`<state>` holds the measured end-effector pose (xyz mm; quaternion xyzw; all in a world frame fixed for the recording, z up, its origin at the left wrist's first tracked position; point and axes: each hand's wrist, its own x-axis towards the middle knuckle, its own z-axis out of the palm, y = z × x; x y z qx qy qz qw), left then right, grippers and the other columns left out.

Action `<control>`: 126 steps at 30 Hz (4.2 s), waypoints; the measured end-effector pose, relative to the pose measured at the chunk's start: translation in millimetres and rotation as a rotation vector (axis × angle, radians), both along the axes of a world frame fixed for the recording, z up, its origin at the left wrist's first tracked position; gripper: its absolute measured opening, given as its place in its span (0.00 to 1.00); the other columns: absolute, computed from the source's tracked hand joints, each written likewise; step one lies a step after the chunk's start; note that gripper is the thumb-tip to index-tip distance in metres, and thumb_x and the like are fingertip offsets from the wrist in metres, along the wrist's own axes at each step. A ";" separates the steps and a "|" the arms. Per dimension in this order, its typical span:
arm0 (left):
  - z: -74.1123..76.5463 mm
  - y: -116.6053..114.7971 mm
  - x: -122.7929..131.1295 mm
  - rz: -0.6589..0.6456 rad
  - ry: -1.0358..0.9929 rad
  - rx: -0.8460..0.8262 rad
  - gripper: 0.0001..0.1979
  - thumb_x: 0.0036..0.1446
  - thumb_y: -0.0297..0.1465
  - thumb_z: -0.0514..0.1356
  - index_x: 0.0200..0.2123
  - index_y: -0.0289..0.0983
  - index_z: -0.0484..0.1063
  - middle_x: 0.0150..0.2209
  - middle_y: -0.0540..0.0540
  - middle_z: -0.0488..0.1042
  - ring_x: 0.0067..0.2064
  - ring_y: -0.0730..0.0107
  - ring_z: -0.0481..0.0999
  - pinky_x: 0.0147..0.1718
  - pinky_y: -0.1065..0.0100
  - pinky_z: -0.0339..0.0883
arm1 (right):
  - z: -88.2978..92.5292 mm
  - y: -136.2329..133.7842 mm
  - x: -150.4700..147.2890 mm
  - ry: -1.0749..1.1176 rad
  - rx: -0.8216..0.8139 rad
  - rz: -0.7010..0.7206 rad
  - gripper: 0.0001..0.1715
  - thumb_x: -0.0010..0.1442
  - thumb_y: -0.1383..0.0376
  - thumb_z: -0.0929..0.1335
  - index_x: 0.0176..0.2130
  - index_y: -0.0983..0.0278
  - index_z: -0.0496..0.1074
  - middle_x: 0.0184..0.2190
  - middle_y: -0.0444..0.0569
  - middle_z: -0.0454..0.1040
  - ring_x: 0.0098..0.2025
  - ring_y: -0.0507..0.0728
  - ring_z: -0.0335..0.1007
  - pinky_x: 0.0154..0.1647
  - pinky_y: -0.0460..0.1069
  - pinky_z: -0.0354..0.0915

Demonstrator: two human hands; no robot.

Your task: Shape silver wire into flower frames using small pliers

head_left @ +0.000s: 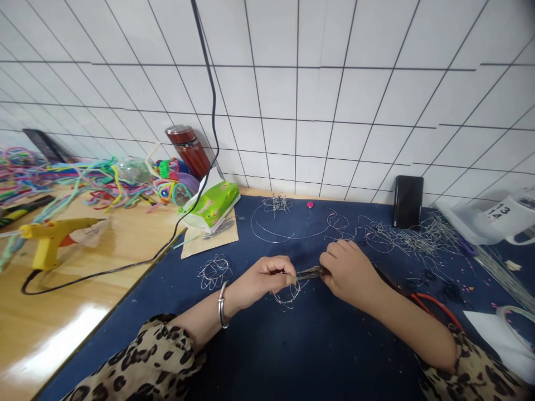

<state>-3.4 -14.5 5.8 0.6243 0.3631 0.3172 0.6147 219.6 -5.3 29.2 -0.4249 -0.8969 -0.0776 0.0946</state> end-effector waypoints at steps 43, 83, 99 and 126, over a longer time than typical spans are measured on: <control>-3.7 0.1 -4.7 -0.132 -0.114 -0.143 0.04 0.48 0.21 0.56 0.27 0.31 0.71 0.23 0.52 0.62 0.20 0.82 0.57 0.20 0.74 0.50 | -1.9 8.4 6.9 -0.008 -0.017 0.111 0.06 0.54 0.64 0.64 0.28 0.64 0.65 0.28 0.47 0.63 0.34 0.54 0.53 0.36 0.49 0.47; 1.5 0.8 -0.3 -0.036 0.013 0.035 0.08 0.54 0.32 0.59 0.31 0.32 0.73 0.27 0.50 0.64 0.23 0.81 0.59 0.21 0.75 0.52 | -18.6 10.5 10.0 -0.001 0.002 0.038 0.10 0.58 0.63 0.62 0.27 0.63 0.67 0.26 0.45 0.68 0.30 0.52 0.60 0.33 0.48 0.51; -0.8 0.1 -0.7 0.021 -0.003 0.062 0.07 0.55 0.32 0.58 0.33 0.33 0.73 0.29 0.50 0.64 0.23 0.81 0.61 0.21 0.75 0.54 | -13.5 7.5 6.6 -0.036 -0.097 -0.055 0.06 0.55 0.64 0.64 0.28 0.62 0.69 0.27 0.44 0.70 0.32 0.52 0.64 0.33 0.47 0.55; -5.3 0.3 -0.7 0.023 -0.028 0.047 0.08 0.54 0.32 0.59 0.31 0.32 0.72 0.28 0.50 0.64 0.22 0.82 0.59 0.21 0.75 0.54 | -4.0 5.1 6.2 0.010 -0.205 -0.017 0.05 0.54 0.63 0.64 0.28 0.62 0.67 0.28 0.44 0.67 0.33 0.52 0.61 0.34 0.47 0.54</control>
